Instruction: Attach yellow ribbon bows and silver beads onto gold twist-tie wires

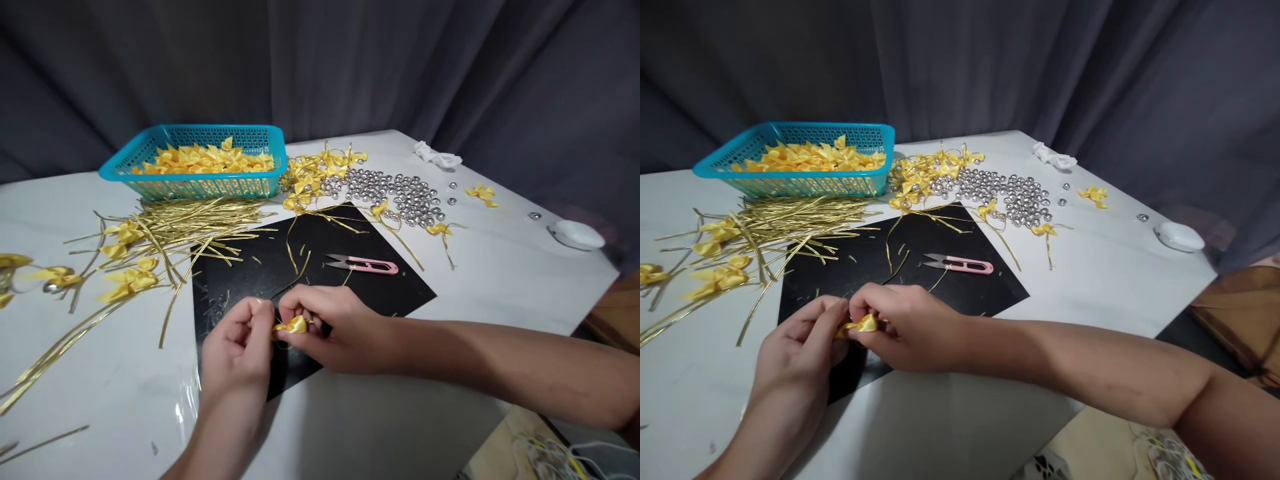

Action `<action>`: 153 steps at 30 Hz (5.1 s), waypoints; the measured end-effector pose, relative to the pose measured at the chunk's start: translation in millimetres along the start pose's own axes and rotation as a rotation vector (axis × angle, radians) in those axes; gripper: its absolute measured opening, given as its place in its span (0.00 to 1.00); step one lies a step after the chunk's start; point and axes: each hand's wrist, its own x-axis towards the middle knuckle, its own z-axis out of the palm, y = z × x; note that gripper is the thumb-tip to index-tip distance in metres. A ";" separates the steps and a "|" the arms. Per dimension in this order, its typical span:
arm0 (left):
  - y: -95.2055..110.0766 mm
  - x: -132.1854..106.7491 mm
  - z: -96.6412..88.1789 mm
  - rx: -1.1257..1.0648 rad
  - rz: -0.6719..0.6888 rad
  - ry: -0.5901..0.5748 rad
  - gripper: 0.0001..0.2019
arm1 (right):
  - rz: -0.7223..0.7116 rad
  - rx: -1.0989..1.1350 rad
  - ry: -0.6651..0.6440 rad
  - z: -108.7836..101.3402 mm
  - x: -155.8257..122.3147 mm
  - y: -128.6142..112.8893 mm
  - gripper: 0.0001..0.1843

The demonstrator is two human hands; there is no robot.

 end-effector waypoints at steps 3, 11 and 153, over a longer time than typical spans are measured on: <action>0.9 -2.0 0.0 0.028 0.009 0.009 0.14 | -0.017 -0.015 -0.024 -1.1 0.3 -0.4 0.06; -1.6 -0.1 -2.0 -0.034 -0.022 0.030 0.15 | 0.000 -0.041 0.017 -0.2 -0.9 -2.6 0.08; 11.6 9.3 -17.2 0.476 0.193 -0.519 0.17 | 0.272 0.133 0.247 -21.1 16.7 12.1 0.10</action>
